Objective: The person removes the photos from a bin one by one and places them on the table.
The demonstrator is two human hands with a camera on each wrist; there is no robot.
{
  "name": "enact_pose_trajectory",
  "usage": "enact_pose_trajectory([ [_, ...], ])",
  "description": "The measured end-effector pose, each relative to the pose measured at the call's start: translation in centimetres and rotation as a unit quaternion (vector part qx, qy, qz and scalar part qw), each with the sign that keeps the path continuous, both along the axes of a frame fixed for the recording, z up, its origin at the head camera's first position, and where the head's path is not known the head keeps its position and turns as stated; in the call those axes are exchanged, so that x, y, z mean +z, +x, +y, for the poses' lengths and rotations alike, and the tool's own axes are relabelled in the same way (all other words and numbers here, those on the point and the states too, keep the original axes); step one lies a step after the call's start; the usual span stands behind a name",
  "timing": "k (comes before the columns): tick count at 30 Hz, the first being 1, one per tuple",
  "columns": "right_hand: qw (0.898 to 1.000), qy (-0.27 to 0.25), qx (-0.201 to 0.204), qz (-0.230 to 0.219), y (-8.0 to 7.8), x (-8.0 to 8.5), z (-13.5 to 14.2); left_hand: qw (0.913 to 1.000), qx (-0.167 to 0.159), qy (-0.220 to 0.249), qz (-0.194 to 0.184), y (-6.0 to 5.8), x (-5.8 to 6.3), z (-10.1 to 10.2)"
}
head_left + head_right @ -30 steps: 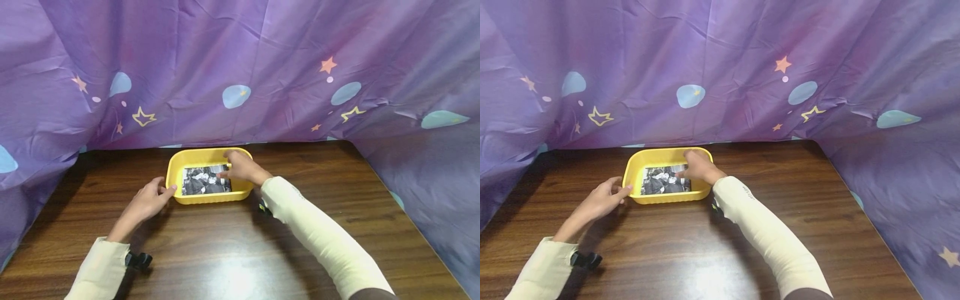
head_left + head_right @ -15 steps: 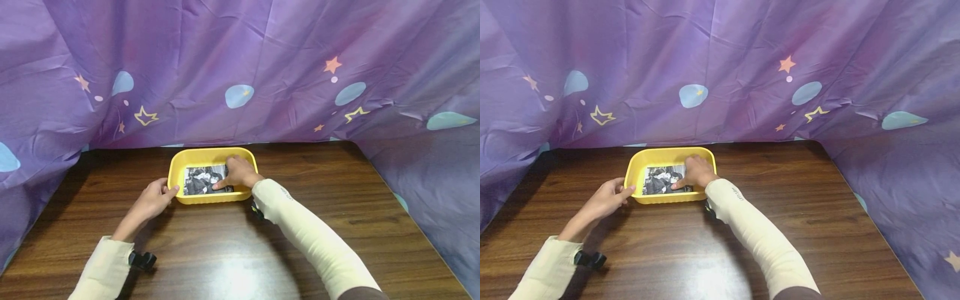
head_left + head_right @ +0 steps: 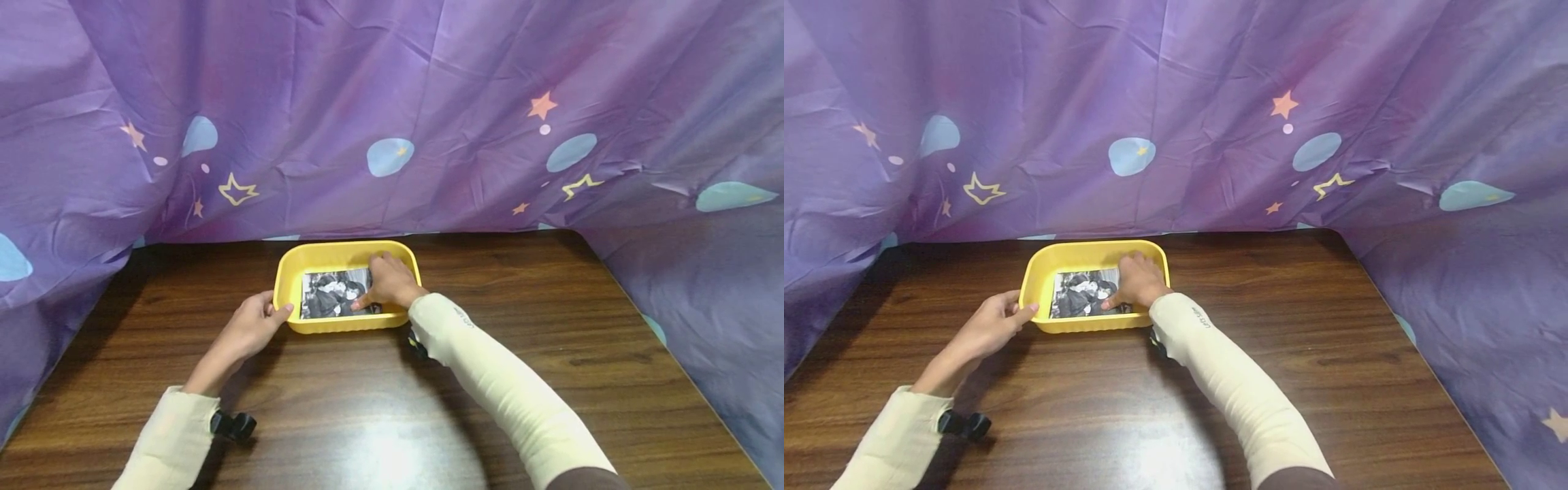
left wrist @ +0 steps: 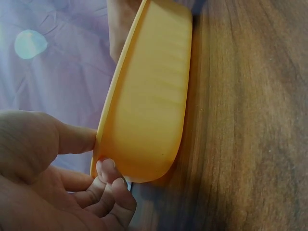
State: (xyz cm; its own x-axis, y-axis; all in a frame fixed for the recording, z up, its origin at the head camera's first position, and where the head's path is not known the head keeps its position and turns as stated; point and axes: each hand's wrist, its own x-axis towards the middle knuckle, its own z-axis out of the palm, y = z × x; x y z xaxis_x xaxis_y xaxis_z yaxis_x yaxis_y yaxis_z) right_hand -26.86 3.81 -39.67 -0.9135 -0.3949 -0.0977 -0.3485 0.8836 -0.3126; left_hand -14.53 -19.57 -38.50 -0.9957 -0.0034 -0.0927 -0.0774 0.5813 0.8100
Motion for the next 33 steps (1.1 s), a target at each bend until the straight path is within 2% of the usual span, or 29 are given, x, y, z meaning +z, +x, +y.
enact_pose_trajectory([
  [12,0.997,-0.067,-0.043,0.019,0.0,0.2,0.1,1.0000,-0.004,0.004,0.002,0.1,0.1,0.1],
  [20,0.993,-0.108,-0.045,0.029,-0.1,0.7,0.4,0.9997,-0.003,0.020,-0.013,0.0,0.0,0.1],
  [25,0.988,-0.141,-0.031,0.048,-0.2,1.2,1.1,0.9997,-0.002,0.023,-0.012,0.1,0.0,0.1],
  [33,0.981,-0.188,-0.045,0.009,-0.4,2.6,2.3,0.9993,-0.001,0.035,-0.015,0.1,-0.1,0.1],
])
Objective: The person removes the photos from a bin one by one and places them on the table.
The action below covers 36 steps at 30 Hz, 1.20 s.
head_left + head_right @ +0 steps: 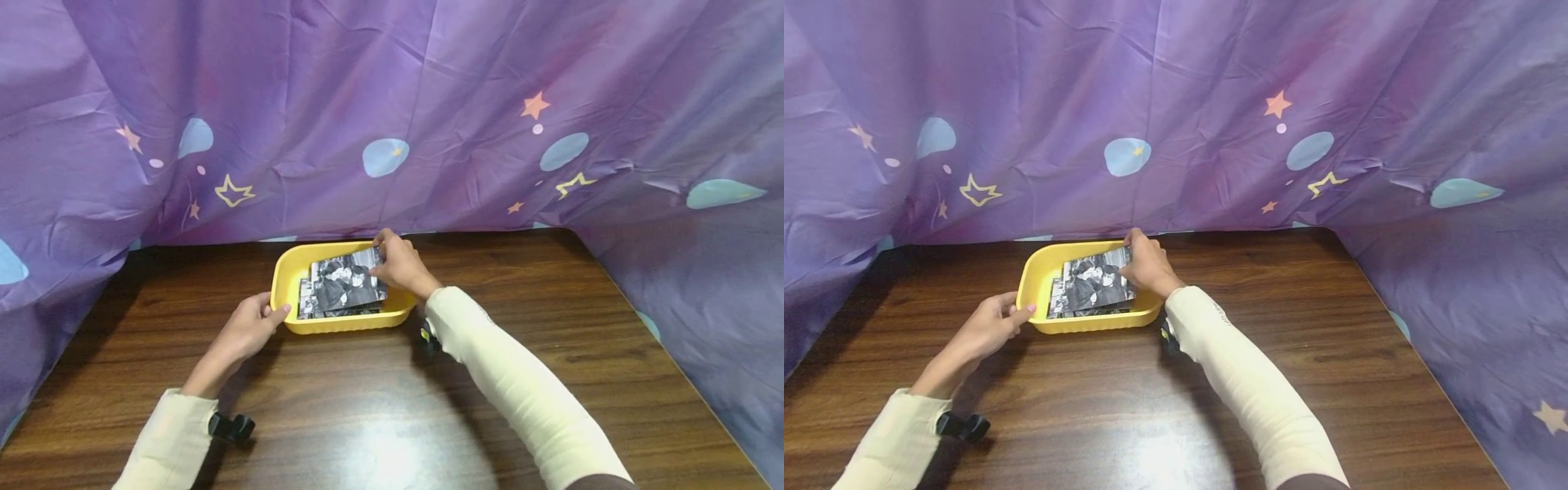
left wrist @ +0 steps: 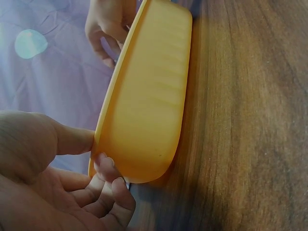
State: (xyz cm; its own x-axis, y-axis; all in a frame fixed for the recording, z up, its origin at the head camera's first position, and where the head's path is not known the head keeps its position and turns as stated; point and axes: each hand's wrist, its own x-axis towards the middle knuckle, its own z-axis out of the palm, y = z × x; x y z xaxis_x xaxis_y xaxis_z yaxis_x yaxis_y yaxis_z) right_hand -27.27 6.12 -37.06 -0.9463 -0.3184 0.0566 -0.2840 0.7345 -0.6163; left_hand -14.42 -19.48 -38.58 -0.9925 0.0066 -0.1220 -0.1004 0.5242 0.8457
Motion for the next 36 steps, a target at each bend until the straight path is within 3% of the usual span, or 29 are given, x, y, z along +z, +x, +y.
enact_pose_trajectory([
  [14,0.997,-0.078,-0.017,-0.008,0.8,3.5,3.8,1.0000,-0.004,0.003,0.000,0.1,0.0,0.0],
  [20,0.984,-0.163,-0.020,-0.062,2.5,4.2,5.6,1.0000,-0.005,0.000,-0.001,0.1,0.0,0.0],
  [29,0.973,-0.215,0.014,-0.084,5.5,4.2,7.7,1.0000,-0.009,0.003,-0.001,0.0,0.1,0.0],
  [36,0.967,-0.233,0.032,-0.098,8.2,2.8,8.5,1.0000,-0.009,0.000,0.002,0.0,0.0,0.0],
])
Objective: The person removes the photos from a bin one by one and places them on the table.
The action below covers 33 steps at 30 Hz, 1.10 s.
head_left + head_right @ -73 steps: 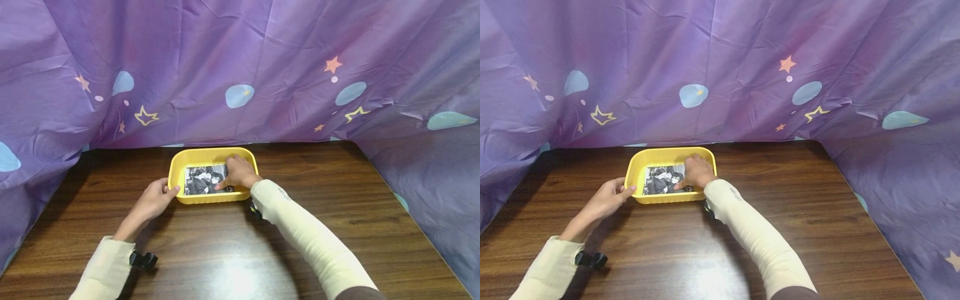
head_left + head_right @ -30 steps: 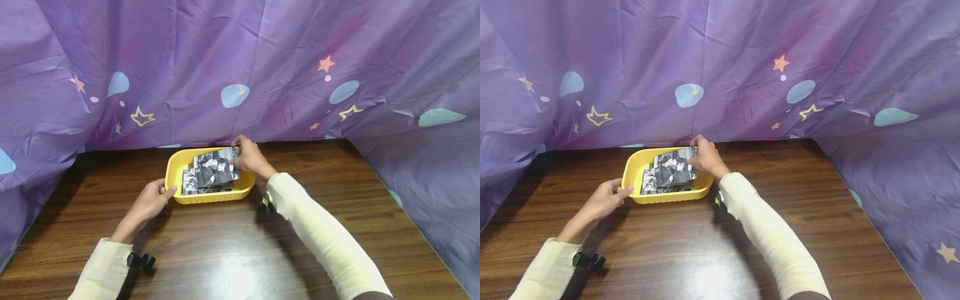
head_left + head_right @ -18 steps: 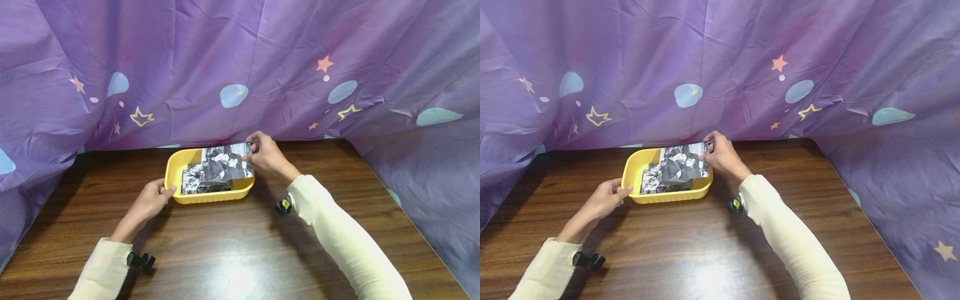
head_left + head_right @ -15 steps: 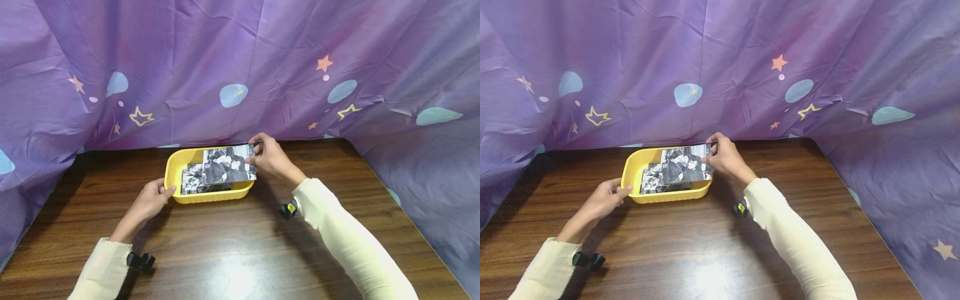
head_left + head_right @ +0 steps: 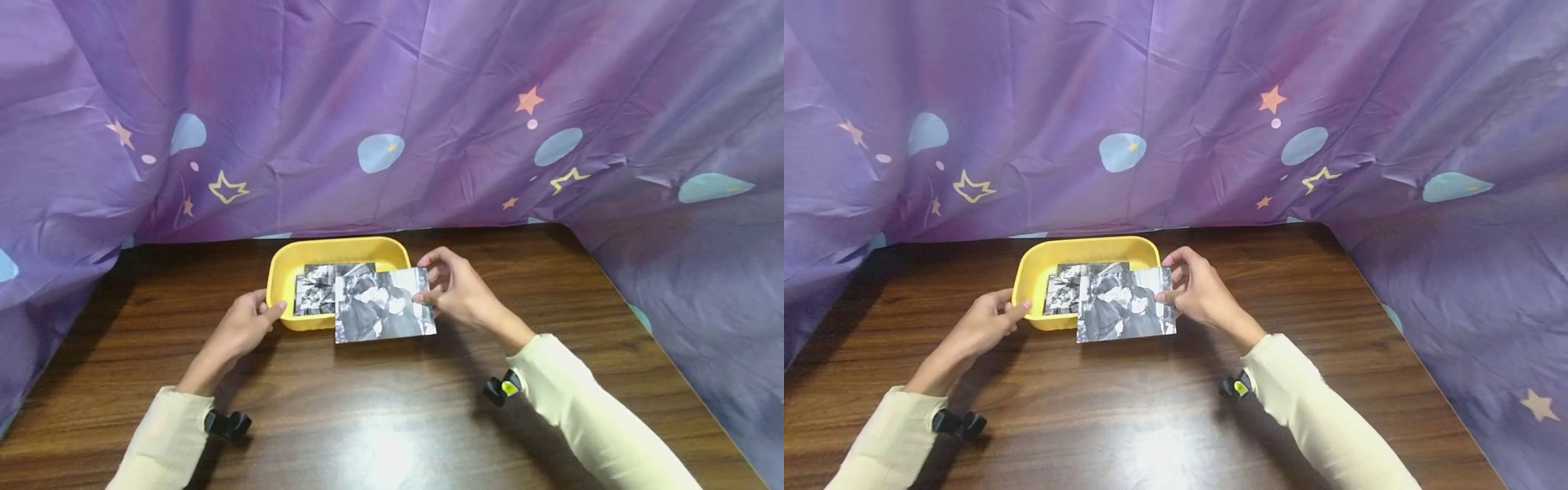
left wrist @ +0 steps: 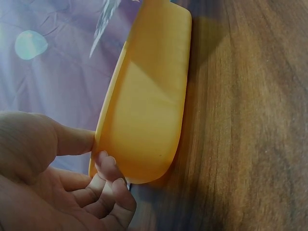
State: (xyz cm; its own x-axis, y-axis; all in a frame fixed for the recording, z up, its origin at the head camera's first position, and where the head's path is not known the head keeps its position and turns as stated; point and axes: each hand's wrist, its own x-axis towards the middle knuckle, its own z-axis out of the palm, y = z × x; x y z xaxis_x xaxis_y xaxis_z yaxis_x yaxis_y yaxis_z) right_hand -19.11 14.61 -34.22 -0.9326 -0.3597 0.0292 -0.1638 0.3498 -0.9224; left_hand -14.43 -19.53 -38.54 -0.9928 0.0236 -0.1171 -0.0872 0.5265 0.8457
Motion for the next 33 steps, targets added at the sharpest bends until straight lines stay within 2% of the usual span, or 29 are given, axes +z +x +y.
enact_pose_trajectory([
  [14,0.998,-0.047,0.027,-0.028,4.1,-3.4,0.5,1.0000,-0.001,-0.009,0.000,0.0,0.1,0.0],
  [19,0.998,-0.046,0.033,-0.039,5.1,-4.6,0.6,1.0000,-0.003,-0.006,0.004,0.0,0.2,0.0],
  [24,0.997,-0.040,0.037,-0.048,5.3,-5.8,0.7,1.0000,-0.003,-0.003,0.004,0.0,0.2,0.0],
  [29,0.999,0.000,0.029,-0.026,5.2,-6.9,0.7,1.0000,-0.001,-0.006,-0.005,0.1,0.1,0.0],
  [33,0.995,0.090,0.016,0.029,5.0,-7.4,0.7,0.9999,0.000,-0.011,-0.008,0.1,0.1,0.0],
])
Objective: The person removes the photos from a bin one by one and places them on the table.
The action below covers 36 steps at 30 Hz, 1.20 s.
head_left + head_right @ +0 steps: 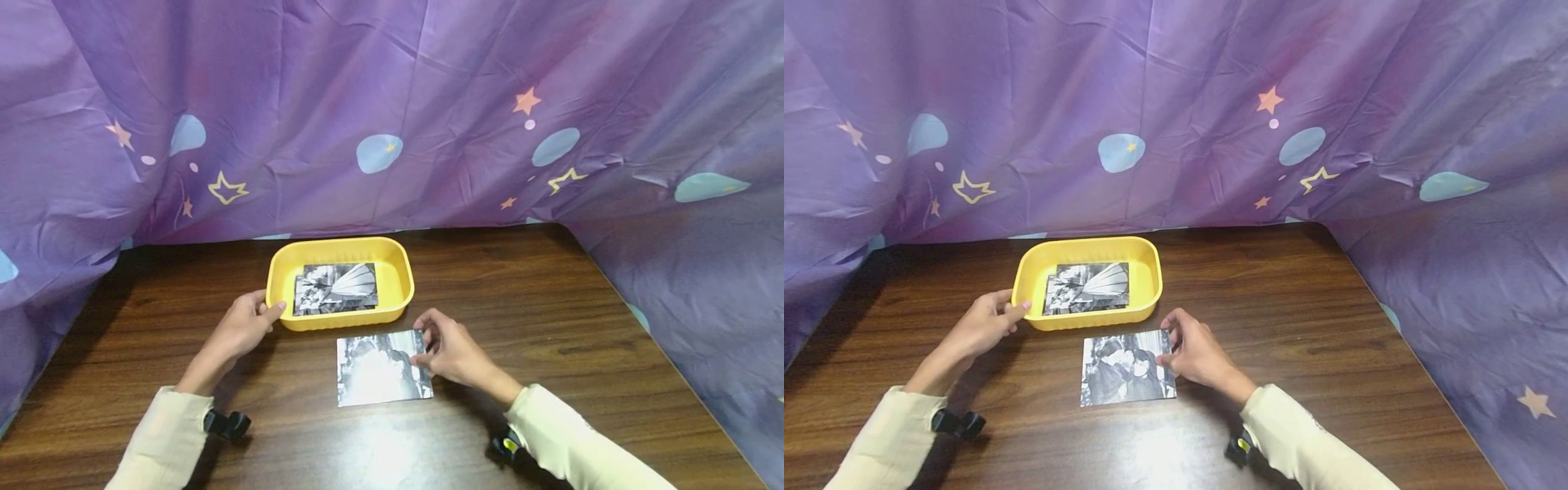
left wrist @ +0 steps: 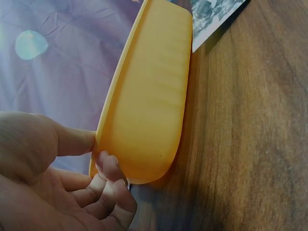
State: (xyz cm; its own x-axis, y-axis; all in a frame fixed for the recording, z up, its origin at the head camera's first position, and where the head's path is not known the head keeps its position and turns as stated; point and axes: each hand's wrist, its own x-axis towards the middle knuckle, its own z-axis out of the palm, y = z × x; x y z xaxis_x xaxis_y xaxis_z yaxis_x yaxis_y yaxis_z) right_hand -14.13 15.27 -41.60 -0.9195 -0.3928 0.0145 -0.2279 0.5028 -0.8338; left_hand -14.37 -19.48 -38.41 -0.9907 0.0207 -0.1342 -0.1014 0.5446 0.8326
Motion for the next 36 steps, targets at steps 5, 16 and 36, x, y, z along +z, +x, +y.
enact_pose_trajectory([
  [5,0.993,0.105,-0.014,0.059,-0.2,-0.2,-0.1,1.0000,0.000,-0.001,0.000,0.0,0.0,-0.1],
  [16,0.980,0.174,-0.024,0.093,0.0,0.0,-0.8,0.9999,0.001,0.009,-0.005,0.1,-0.2,-0.2],
  [36,0.973,0.211,-0.015,0.091,-0.3,1.1,-0.6,1.0000,0.000,0.004,-0.004,-0.1,-0.1,0.0],
])
